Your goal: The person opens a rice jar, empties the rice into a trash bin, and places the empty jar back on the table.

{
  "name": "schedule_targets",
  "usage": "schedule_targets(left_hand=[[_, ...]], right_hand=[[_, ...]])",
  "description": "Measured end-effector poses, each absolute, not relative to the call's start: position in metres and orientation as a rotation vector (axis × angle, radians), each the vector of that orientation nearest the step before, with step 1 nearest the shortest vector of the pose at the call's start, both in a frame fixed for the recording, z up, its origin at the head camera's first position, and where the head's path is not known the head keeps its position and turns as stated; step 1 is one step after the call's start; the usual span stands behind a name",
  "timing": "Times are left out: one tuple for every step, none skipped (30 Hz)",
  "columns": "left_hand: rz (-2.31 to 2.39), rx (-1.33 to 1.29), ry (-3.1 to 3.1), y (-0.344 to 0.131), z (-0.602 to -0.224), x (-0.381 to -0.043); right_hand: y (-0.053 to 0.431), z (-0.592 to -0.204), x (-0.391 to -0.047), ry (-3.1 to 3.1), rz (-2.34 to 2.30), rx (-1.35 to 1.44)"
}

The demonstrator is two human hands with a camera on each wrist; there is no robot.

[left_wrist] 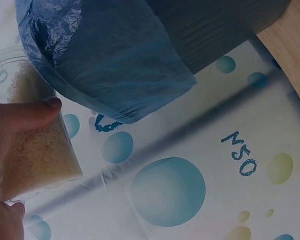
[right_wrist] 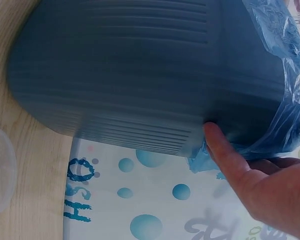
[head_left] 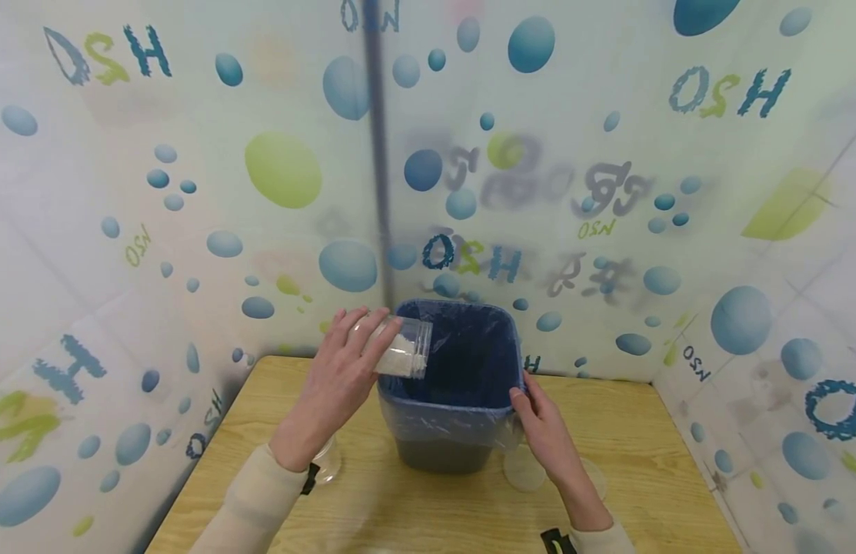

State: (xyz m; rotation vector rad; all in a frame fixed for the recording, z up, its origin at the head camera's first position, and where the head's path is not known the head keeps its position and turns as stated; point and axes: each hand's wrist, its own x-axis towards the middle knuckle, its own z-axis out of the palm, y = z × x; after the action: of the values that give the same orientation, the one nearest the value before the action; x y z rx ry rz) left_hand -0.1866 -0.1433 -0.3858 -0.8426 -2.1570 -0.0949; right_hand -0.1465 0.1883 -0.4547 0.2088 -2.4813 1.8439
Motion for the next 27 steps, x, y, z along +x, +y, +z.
schedule_targets(left_hand=[[-0.091, -0.844, -2.158, -0.1433, -0.3861, -0.1868], [-0.091, -0.846, -2.16, -0.1434, -0.3865, -0.187], [-0.091, -0.849, -2.162, -0.1434, -0.3868, -0.1871], [-0.094, -0.852, -2.16, -0.1435, -0.3874, -0.1872], [-0.1, -0.857, -2.157, -0.1435, -0.3878, -0.1873], [-0.107, -0.862, -2.151, -0.1435, -0.3881, -0.1875], [-0.116, -0.868, -2.145, -0.1435, -0.3885, -0.1879], [-0.122, -0.872, -2.141, -0.1434, -0.3886, -0.1881], [-0.124, -0.873, -2.135, -0.1433, -0.3888, -0.1884], [-0.122, -0.873, -2.133, -0.1432, -0.3891, -0.1886], [-0.119, -0.872, -2.134, -0.1432, -0.3892, -0.1887], [-0.112, -0.869, -2.14, -0.1431, -0.3894, -0.1886], [-0.104, -0.866, -2.147, -0.1433, -0.3896, -0.1884], [-0.096, -0.862, -2.154, -0.1435, -0.3898, -0.1882], [-0.088, -0.856, -2.161, -0.1437, -0.39, -0.188], [-0.084, -0.853, -2.168, -0.1439, -0.3902, -0.1877], [-0.084, -0.852, -2.174, -0.1441, -0.3904, -0.1874], [-0.084, -0.85, -2.177, -0.1442, -0.3905, -0.1873], [-0.086, -0.849, -2.18, -0.1443, -0.3906, -0.1871], [-0.088, -0.849, -2.181, -0.1442, -0.3906, -0.187], [-0.089, -0.849, -2.183, -0.1442, -0.3907, -0.1868], [-0.09, -0.851, -2.186, -0.1442, -0.3909, -0.1866], [-0.089, -0.851, -2.189, -0.1442, -0.3909, -0.1865], [-0.087, -0.852, -2.19, -0.1442, -0.3909, -0.1864], [-0.085, -0.851, -2.193, -0.1442, -0.391, -0.1864], [-0.082, -0.85, -2.194, -0.1443, -0.3911, -0.1865], [-0.079, -0.848, -2.198, -0.1443, -0.3911, -0.1865]], right_hand=[[0.1882, -0.4546, -0.1464, -2.48, 1.845, 0.212], [0.1881, -0.4547, -0.1465, -2.48, 1.847, 0.208], [0.1879, -0.4546, -0.1465, -2.479, 1.85, 0.207], [0.1879, -0.4547, -0.1466, -2.48, 1.851, 0.205], [0.1879, -0.4546, -0.1466, -2.481, 1.853, 0.201], [0.188, -0.4544, -0.1466, -2.483, 1.856, 0.199], [0.1881, -0.4545, -0.1467, -2.483, 1.861, 0.195], [0.1882, -0.4545, -0.1468, -2.483, 1.865, 0.192], [0.1882, -0.4543, -0.1468, -2.483, 1.867, 0.194], [0.1883, -0.4542, -0.1467, -2.484, 1.867, 0.195], [0.1883, -0.4541, -0.1466, -2.483, 1.869, 0.195], [0.1884, -0.454, -0.1465, -2.483, 1.87, 0.196], [0.1884, -0.4541, -0.1465, -2.484, 1.872, 0.196], [0.1883, -0.454, -0.1464, -2.484, 1.873, 0.196], [0.1883, -0.4539, -0.1463, -2.483, 1.874, 0.196], [0.1883, -0.4539, -0.1462, -2.483, 1.875, 0.197], [0.1883, -0.4538, -0.1461, -2.483, 1.876, 0.197], [0.1883, -0.4538, -0.1459, -2.482, 1.878, 0.199], [0.1884, -0.4537, -0.1458, -2.479, 1.879, 0.201], [0.1884, -0.4537, -0.1458, -2.478, 1.881, 0.203], [0.1884, -0.4537, -0.1457, -2.477, 1.881, 0.205], [0.1885, -0.4537, -0.1456, -2.477, 1.881, 0.206], [0.1885, -0.4537, -0.1456, -2.476, 1.882, 0.207], [0.1885, -0.4537, -0.1456, -2.475, 1.883, 0.208], [0.1885, -0.4537, -0.1456, -2.476, 1.882, 0.208], [0.1885, -0.4537, -0.1456, -2.477, 1.882, 0.208], [0.1885, -0.4536, -0.1456, -2.478, 1.88, 0.207]])
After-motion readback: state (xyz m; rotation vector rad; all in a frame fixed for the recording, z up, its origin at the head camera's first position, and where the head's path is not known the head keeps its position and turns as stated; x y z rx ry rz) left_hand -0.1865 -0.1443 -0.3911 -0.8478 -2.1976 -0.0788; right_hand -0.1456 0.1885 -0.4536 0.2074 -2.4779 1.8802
